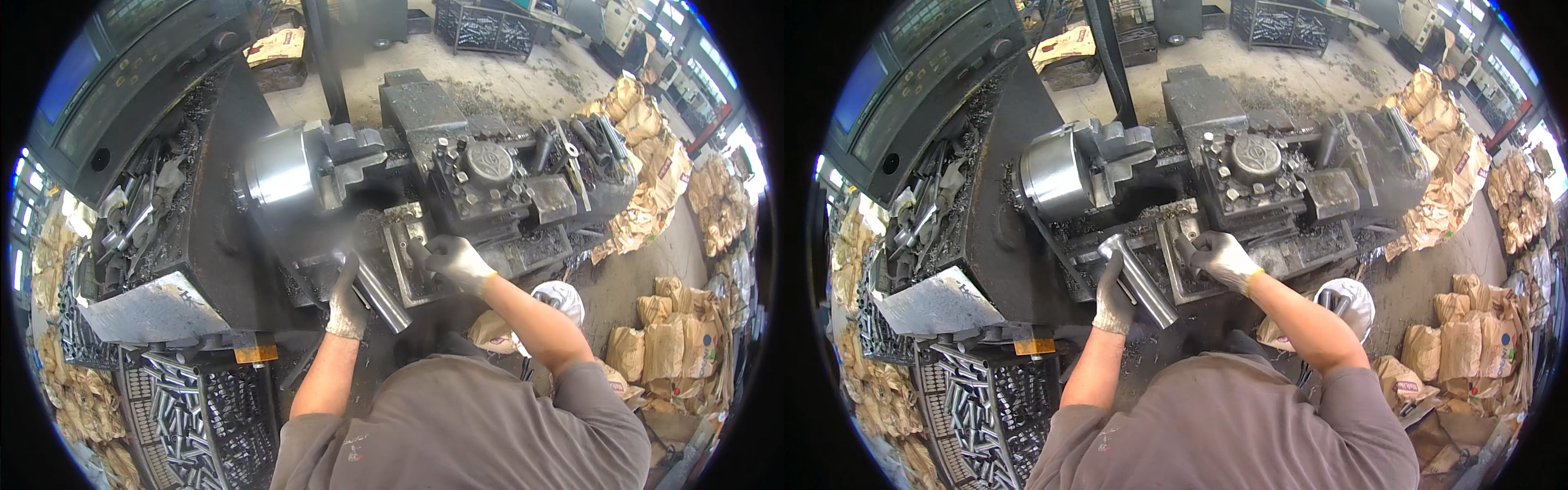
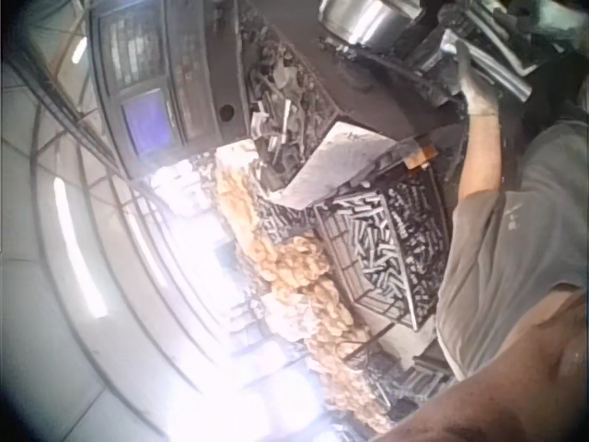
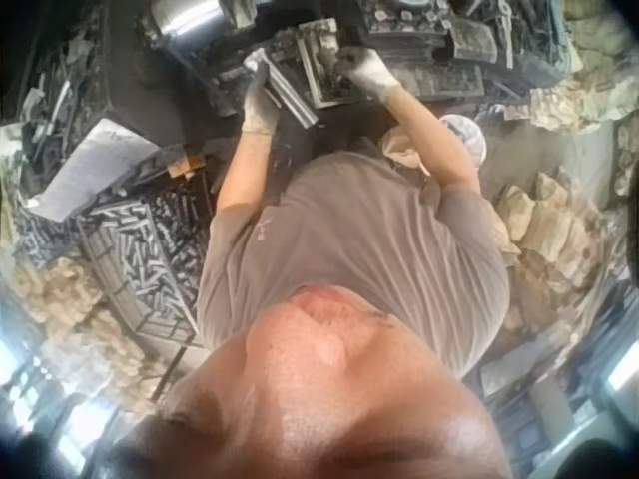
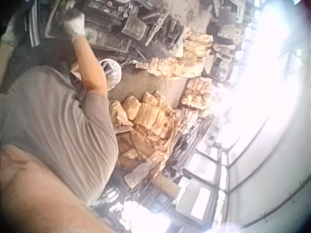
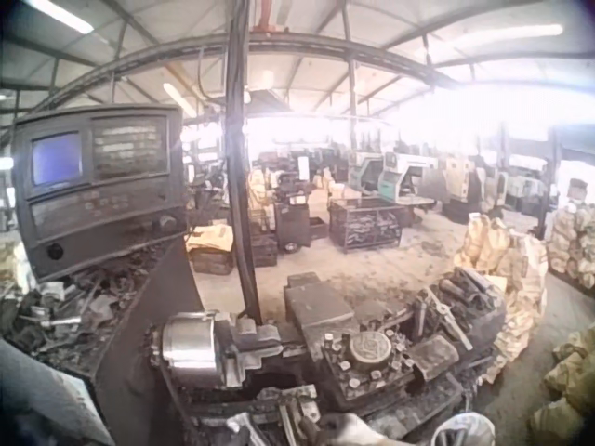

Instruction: The person repeatedly loads cylindrical metal tubes into a lathe chuck, secures them, and removes them after machining. The person then places the processed tubes into a nearby wire basket. The cycle of loading, securing, and removing parts is repeated continuously.

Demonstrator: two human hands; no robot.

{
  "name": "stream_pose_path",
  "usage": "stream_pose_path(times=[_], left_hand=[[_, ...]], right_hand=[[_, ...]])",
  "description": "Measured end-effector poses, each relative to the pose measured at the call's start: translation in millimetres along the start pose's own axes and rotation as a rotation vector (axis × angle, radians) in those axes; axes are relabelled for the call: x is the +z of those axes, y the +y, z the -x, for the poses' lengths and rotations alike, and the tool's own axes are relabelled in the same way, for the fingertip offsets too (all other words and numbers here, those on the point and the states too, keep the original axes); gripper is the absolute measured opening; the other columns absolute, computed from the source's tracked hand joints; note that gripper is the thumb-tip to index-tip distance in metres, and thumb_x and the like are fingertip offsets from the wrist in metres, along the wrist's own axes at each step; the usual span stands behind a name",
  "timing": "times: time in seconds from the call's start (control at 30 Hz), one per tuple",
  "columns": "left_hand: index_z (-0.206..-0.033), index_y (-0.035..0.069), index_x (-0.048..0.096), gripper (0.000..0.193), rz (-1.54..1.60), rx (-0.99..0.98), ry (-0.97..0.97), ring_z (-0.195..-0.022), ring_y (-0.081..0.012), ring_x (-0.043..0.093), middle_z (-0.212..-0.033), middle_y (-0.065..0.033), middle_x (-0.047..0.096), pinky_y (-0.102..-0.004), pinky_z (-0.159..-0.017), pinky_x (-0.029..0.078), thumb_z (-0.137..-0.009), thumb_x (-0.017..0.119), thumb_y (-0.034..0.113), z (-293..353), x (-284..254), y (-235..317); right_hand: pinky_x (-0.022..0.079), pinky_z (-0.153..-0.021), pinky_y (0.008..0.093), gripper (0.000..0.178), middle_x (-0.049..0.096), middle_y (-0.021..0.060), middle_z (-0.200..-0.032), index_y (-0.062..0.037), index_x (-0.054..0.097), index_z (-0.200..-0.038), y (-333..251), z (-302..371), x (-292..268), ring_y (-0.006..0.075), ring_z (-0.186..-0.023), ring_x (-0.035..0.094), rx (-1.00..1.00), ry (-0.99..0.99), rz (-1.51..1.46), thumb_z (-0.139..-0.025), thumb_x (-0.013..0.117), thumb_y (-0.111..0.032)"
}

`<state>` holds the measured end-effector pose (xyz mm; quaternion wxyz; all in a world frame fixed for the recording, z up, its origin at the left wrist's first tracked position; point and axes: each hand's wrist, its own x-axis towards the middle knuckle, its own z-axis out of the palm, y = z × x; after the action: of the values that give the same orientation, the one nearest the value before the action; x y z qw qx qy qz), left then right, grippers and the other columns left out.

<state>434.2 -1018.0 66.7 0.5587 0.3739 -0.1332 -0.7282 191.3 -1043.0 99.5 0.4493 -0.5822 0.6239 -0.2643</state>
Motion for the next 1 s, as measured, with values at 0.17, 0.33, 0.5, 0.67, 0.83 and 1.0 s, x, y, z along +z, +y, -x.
stream_pose_path(times=[0.17, 0.33, 0.5, 0.67, 0.83, 1.0], left_hand=[[-0.147, 0.005, 0.059, 0.057, 0.244, 0.054, -0.105, -0.134, -0.0316, 0.062, -0.142, -0.0148, 0.067, -0.0464, -0.12, 0.044, -0.109, 0.056, 0.048, -6, 31, -9], [-0.157, 0.001, 0.047, 0.069, 0.209, 0.153, -0.47, -0.147, -0.0348, 0.051, -0.157, -0.0178, 0.055, -0.0506, -0.127, 0.033, -0.113, 0.038, 0.054, -17, 51, -3], [-0.151, 0.009, 0.053, 0.055, 0.533, -0.032, -0.119, -0.135, -0.0386, 0.059, -0.139, -0.0167, 0.063, -0.0616, -0.117, 0.048, -0.11, 0.046, 0.045, -164, -17, -16], [-0.154, 0.01, 0.048, 0.06, -0.122, 0.457, -0.382, -0.138, -0.038, 0.06, -0.154, -0.0175, 0.056, -0.06, -0.112, 0.055, -0.111, 0.047, 0.052, -242, 27, 2], [-0.155, 0.008, 0.048, 0.058, -0.22, 0.513, -0.348, -0.14, -0.0336, 0.058, -0.152, -0.0153, 0.059, -0.0537, -0.116, 0.053, -0.106, 0.064, 0.035, -261, 24, 19], [-0.156, 0.011, 0.048, 0.06, 0.117, 0.368, -0.21, -0.143, -0.0335, 0.057, -0.155, -0.0148, 0.058, -0.0572, -0.12, 0.05, -0.11, 0.051, 0.05, -249, 33, 28]], right_hand=[[0.06, -0.084, 0.0389, 0.063, 0.078, 0.0185, -0.104, 0.0033, 0.07, -0.131, -31, -7, -14, 0.0283, -0.093, 0.076, -0.073, -0.224, -0.028, -0.091, 0.078, -0.044], [0.061, -0.085, 0.0377, 0.07, 0.077, 0.0176, -0.102, 0.0047, 0.067, -0.126, -59, 6, 3, 0.024, -0.095, 0.075, 0.063, -0.209, -0.07, -0.074, 0.092, -0.035], [0.058, -0.094, 0.0402, 0.079, 0.075, 0.0169, -0.118, 0.001, 0.061, -0.135, -128, 34, -79, 0.0246, -0.105, 0.073, -0.157, -0.355, -0.115, -0.07, 0.093, -0.03], [0.06, -0.1, 0.0405, 0.094, 0.074, 0.0235, -0.125, 0.0023, 0.054, -0.149, -169, 9, -153, 0.0314, -0.113, 0.076, -0.48, -0.162, 0.058, -0.069, 0.092, -0.028], [0.064, -0.088, 0.0478, 0.081, 0.074, 0.0281, -0.116, -0.0008, 0.057, -0.144, -192, -96, -187, 0.0402, -0.104, 0.076, -0.6, 0.019, 0.655, -0.069, 0.082, -0.015], [0.064, -0.078, 0.0465, 0.042, 0.077, 0.0192, -0.099, -0.0089, 0.075, -0.115, -154, -214, -166, 0.0371, -0.092, 0.079, -0.663, -0.018, 1.572, -0.074, 0.082, -0.014]])
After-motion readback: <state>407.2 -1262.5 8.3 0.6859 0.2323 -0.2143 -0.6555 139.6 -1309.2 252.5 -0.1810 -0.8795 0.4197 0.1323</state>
